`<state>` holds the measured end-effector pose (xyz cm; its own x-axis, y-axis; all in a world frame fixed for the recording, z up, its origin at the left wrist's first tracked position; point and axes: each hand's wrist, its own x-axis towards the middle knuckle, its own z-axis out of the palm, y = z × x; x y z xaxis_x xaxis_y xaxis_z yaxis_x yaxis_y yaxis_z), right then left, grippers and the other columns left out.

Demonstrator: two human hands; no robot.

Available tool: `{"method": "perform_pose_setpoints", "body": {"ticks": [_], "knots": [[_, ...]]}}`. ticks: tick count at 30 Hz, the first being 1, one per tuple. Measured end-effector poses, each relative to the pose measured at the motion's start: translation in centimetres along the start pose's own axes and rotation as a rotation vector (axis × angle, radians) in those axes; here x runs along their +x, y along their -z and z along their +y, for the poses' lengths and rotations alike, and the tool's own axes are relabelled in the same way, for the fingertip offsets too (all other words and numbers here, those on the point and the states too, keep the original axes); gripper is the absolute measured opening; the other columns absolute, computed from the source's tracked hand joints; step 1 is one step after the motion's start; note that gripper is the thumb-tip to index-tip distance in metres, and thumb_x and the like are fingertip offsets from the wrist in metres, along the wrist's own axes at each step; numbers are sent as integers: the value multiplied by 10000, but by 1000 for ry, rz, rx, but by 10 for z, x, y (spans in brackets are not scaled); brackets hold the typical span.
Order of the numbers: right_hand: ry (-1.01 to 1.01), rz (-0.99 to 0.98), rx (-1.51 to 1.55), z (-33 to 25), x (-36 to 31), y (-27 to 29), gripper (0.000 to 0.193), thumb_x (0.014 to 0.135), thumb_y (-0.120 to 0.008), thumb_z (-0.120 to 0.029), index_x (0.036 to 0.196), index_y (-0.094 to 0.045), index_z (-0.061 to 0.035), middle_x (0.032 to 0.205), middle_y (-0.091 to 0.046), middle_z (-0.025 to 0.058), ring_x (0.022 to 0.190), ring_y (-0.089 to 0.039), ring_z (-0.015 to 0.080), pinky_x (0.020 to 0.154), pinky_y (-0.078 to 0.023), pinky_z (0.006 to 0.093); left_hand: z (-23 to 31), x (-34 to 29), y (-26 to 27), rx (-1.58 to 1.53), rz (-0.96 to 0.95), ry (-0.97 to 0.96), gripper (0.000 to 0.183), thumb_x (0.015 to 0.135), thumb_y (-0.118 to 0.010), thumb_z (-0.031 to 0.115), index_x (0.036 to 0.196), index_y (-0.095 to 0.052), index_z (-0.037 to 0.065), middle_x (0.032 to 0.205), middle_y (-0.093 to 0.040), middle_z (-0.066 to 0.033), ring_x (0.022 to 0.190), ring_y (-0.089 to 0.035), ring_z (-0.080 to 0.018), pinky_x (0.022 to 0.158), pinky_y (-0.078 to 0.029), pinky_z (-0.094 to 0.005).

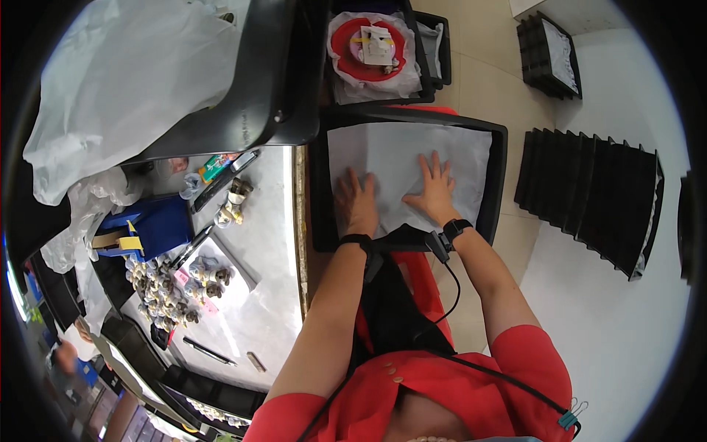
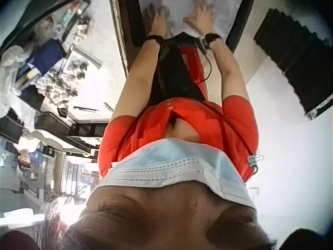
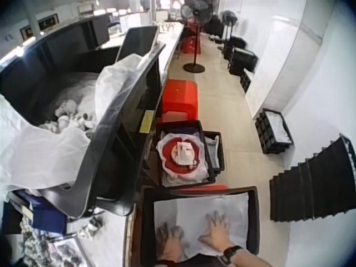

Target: The person repeatedly picks small cylindrical components from a tray, rotates them in both hands, and places them into another tray. The person also adjusts a white tissue on the tray and briefly handles a black tray. The task is performed one item at a time in a repetitive manner.

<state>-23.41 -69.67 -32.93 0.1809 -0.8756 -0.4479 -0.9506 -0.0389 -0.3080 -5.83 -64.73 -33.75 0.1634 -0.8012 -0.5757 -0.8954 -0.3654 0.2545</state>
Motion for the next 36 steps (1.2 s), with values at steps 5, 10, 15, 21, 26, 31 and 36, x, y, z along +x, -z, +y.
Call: {"method": "perform_pose_setpoints", "body": {"ticks": [5,10,15,21,26,31,36], "knots": [[-48,-26,17,-3,-10,-8,1102,539,-807,-377,1430,-183,-203,1493,-80,145,1328,-76,481,958,-207,667,7,-13,19,-73,-77,79,752,760,-664,131,1392,-270,231,1495,-22,-118,1361,-80,-378,1049,-201,-593],[2,-46,-65,4,-16,5,1129,529,-812,-374,1438,-162,-213,1500,-51,139,1334,-70,471,962,-206,670,4,-14,16,-91,-73,122,877,719,-731,165,1413,-204,261,1497,32,-103,1362,-58,-382,1040,-210,-615],[-27,-29,-85,43,4,16,1159,501,-824,-380,1438,-157,-239,1508,-23,116,1338,-48,469,966,-194,681,9,-16,18,-96,-80,155,936,703,-748,170,1421,-160,293,1497,76,-100,1361,-39,-398,1023,-248,-616],[162,-149,-138,45,-24,26,1222,435,-855,-338,1434,-155,-263,1507,3,112,1344,-57,449,969,-224,677,9,-23,23,-129,-87,217,1048,632,-800,247,1421,-115,336,1493,103,-101,1362,-7,-399,1007,-277,-619],[113,-244,-331,60,-31,31,1268,381,-872,-303,1428,-158,-291,1500,-17,121,1343,-60,455,967,-239,677,9,-21,19,-150,-97,238,1114,582,-829,259,1422,-104,345,1486,140,-113,1358,43,-412,1015,-251,-631],[117,-185,-276,67,-31,27,1297,367,-881,-287,1431,-140,-286,1496,-24,126,1343,-56,460,960,-257,676,5,-24,15,-182,-53,223,1106,583,-826,244,1424,-112,335,1487,133,-121,1356,37,-419,1016,-243,-634],[70,-45,-194,66,-18,26,1323,371,-889,-315,1437,-107,-273,1495,5,144,1341,-41,464,956,-251,684,15,-45,23,-230,99,144,978,632,-790,209,1416,-209,275,1495,50,-128,1359,-30,-406,1012,-240,-621]]}}
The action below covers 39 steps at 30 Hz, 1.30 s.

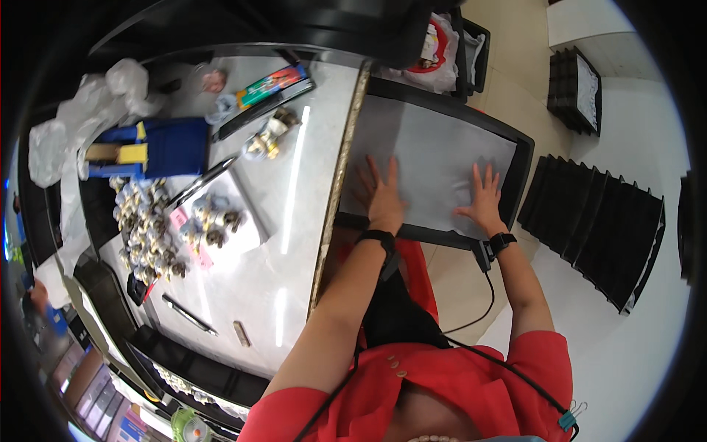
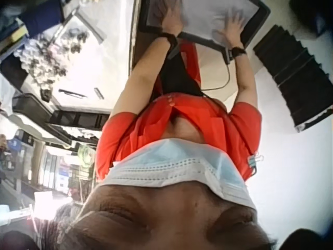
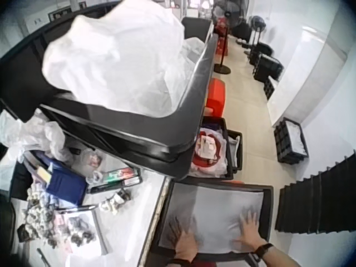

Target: The person repeatedly picks small cylindrical components from a tray, rotates them in both hands, and places them into another tray. The person also adjusts a white tissue on the tray and briefly handles a black tray. The task is performed one item at a time in a repetitive manner.

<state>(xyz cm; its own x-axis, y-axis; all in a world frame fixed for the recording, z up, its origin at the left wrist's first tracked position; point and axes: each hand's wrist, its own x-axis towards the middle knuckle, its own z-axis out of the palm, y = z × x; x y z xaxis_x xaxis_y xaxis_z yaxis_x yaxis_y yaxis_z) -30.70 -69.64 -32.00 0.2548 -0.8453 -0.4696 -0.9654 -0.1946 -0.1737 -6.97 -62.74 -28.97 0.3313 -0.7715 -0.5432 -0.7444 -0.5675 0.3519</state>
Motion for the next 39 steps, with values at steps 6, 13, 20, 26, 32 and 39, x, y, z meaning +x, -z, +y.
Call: {"method": "perform_pose_setpoints", "body": {"ticks": [6,13,20,26,32,39], "knots": [[-38,-36,8,12,26,-8,1330,394,-892,-334,1440,-71,-287,1498,13,149,1342,-40,464,958,-232,698,21,-83,13,32,-56,-301,813,713,-699,220,1399,-266,157,1463,-10,-217,1318,-135,-465,1005,-237,-606],[276,-45,-44,-4,22,-26,1151,498,-845,-384,1429,-182,-249,1477,-103,192,1308,-179,469,989,-286,600,17,-180,49,-205,-242,-463,644,744,-647,188,1330,-396,99,1426,-187,-254,1309,-207,-455,1037,-245,-554],[514,193,2,-14,62,-39,707,685,-716,-343,1243,-460,8,1306,-407,252,1182,-422,394,978,-365,431,-48,-261,12,-258,51,-476,600,765,-655,253,1289,-426,73,1308,-419,-230,1164,-464,-366,958,-398,-412],[857,290,129,-80,28,3,506,754,-673,-277,1152,-546,8,1171,-545,209,1071,-530,320,892,-423,393,-143,-416,-11,-558,277,-201,564,806,-640,243,1294,-433,53,1271,-480,-193,1116,-516,-307,942,-414,-368],[1060,112,350,-151,-87,67,416,798,-651,-232,1150,-567,-28,1079,-617,162,954,-610,243,817,-467,322,-197,-538,-99,-952,758,397,505,817,-650,230,1252,-486,32,1153,-566,-167,1004,-574,-214,868,-460,-315],[1277,-43,486,-205,-185,107,343,821,-619,-85,1155,-569,-23,1051,-636,115,955,-608,171,851,-460,280,-176,-565,-140,-1123,736,383,503,846,-632,200,1273,-450,7,1198,-536,-167,1014,-571,-200,873,-460,-306]]}}
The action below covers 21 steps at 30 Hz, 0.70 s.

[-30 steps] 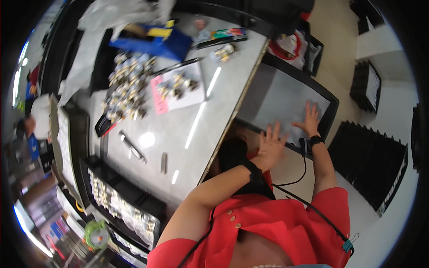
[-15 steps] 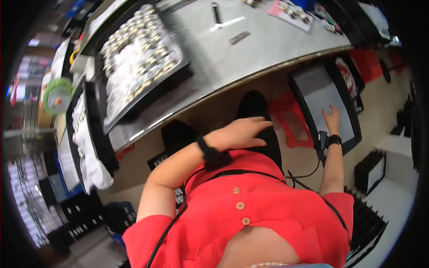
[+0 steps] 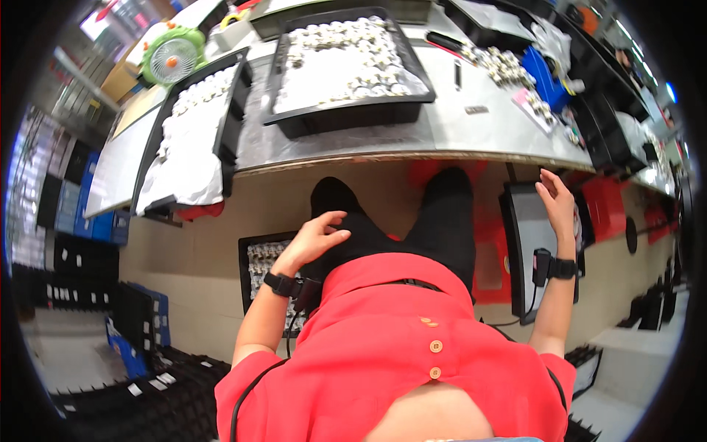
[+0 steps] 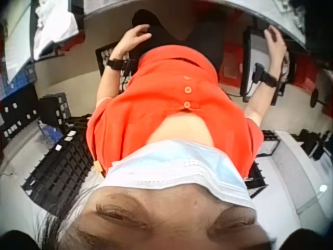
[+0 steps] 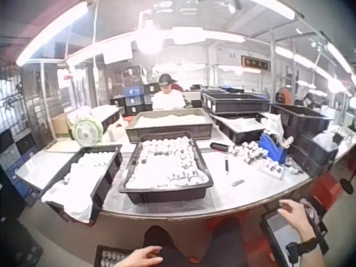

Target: The person repeatedly picks small cylindrical components from a tray, rotates them in both hands, and places them into another tray. The person also adjusts a white tissue on the tray and briefly handles a black tray. The task is performed one item at a time in a repetitive manner.

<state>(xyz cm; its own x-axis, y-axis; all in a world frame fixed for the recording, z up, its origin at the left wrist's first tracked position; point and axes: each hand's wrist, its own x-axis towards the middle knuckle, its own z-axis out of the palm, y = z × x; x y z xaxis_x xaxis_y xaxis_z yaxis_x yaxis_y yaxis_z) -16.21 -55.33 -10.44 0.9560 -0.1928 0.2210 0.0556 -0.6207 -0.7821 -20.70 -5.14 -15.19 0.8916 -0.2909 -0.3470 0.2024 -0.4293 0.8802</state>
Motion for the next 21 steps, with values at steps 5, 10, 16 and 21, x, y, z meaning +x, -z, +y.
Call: {"method": "perform_pose_setpoints", "body": {"ticks": [5,10,16,21], "knots": [[560,-12,-148,-155,-15,-10,274,805,-624,-38,1077,-610,-12,949,-651,109,919,-619,203,808,-468,282,14,-8,4,133,29,-132,506,833,-641,209,1268,-463,22,1190,-558,-150,1028,-567,-220,876,-460,-330],[1165,-73,-53,-286,-72,13,112,751,-604,-49,861,-592,-59,851,-635,107,775,-609,295,745,-465,475,40,-7,5,155,39,-159,507,835,-638,212,1280,-461,48,1208,-552,-130,1061,-551,-230,912,-436,-346],[1478,-527,-227,-316,-79,45,194,759,-602,-175,949,-569,-163,927,-579,46,801,-572,236,774,-441,423,63,-38,7,178,114,-141,510,837,-637,213,1283,-458,43,1212,-550,-124,1075,-546,-227,925,-425,-351],[1603,-580,-143,-297,-46,39,167,771,-598,-132,931,-553,-123,889,-581,58,775,-573,216,762,-450,396,91,-34,9,198,127,-197,522,820,-645,207,1285,-462,55,1210,-554,-116,1067,-556,-227,910,-433,-349]]}}
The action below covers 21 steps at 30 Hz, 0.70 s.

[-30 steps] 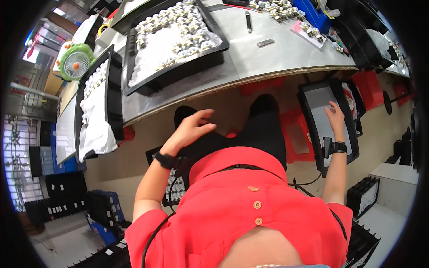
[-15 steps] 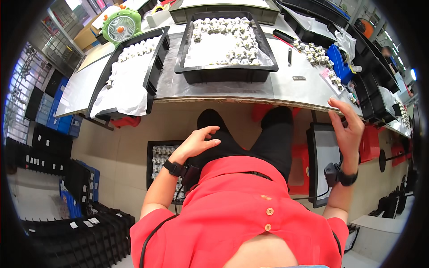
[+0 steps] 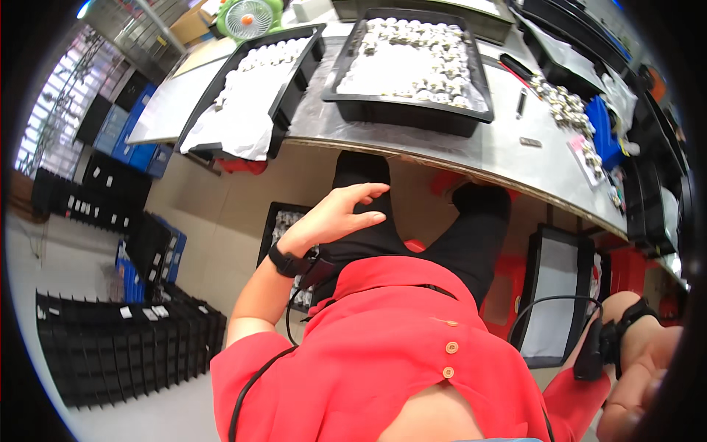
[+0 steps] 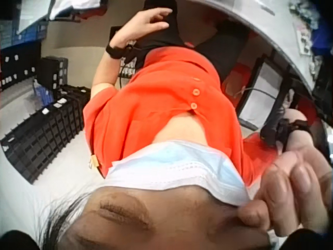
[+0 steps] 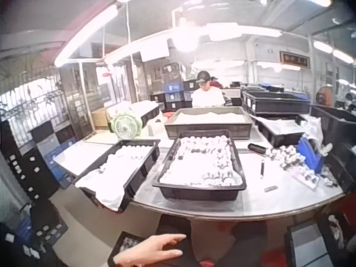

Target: The person repeatedly picks small cylindrical components from a tray, rotates them in both hands, and places them into another tray. The person also adjusts a white tissue on the tray and briefly handles a black tray. The task is performed one item at a time in a repetitive manner.

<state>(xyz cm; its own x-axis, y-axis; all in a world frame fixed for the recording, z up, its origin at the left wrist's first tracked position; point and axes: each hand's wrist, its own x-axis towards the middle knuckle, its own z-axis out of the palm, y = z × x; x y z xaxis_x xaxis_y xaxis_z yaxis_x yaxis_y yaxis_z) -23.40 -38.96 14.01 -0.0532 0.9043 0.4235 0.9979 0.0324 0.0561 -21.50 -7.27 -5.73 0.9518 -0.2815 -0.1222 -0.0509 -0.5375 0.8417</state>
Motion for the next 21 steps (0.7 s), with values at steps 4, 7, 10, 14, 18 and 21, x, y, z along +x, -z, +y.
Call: {"method": "perform_pose_setpoints", "body": {"ticks": [4,7,10,14,18,21], "knots": [[80,57,37,36,-4,-1,147,780,-594,-97,917,-540,-91,858,-582,68,754,-574,200,753,-457,375,6,17,2,32,-13,-92,505,820,-639,207,1269,-469,48,1183,-562,-131,1034,-567,-241,881,-452,-342],[101,168,34,65,-5,5,134,788,-591,-71,907,-530,-67,836,-583,75,738,-575,189,745,-463,359,10,33,7,56,-68,-198,513,815,-646,218,1261,-468,38,1172,-563,-139,1013,-568,-247,880,-452,-345],[37,360,26,93,-3,9,122,795,-589,-46,896,-520,-43,813,-585,82,723,-575,177,738,-468,343,32,53,37,55,-126,-310,473,804,-659,161,1227,-498,25,1118,-591,-131,973,-584,-217,857,-462,-328],[-396,445,149,133,42,-26,110,791,-605,-15,897,-607,11,796,-630,94,688,-585,151,666,-465,276,38,96,90,36,-84,-355,373,823,-631,96,1177,-539,17,1023,-621,-98,897,-593,-160,811,-476,-286],[-652,241,470,207,85,-89,167,820,-608,-71,957,-653,11,842,-665,78,757,-614,116,689,-481,241,17,147,152,-137,-103,-180,316,881,-563,134,1176,-543,21,987,-602,-54,881,-579,-112,797,-458,-247],[-897,-152,704,244,107,-129,242,832,-609,-116,1035,-618,14,920,-655,78,811,-611,111,712,-487,239,9,175,176,-160,-36,-116,340,888,-560,208,1179,-538,34,996,-601,-44,881,-574,-99,773,-443,-240]]}}
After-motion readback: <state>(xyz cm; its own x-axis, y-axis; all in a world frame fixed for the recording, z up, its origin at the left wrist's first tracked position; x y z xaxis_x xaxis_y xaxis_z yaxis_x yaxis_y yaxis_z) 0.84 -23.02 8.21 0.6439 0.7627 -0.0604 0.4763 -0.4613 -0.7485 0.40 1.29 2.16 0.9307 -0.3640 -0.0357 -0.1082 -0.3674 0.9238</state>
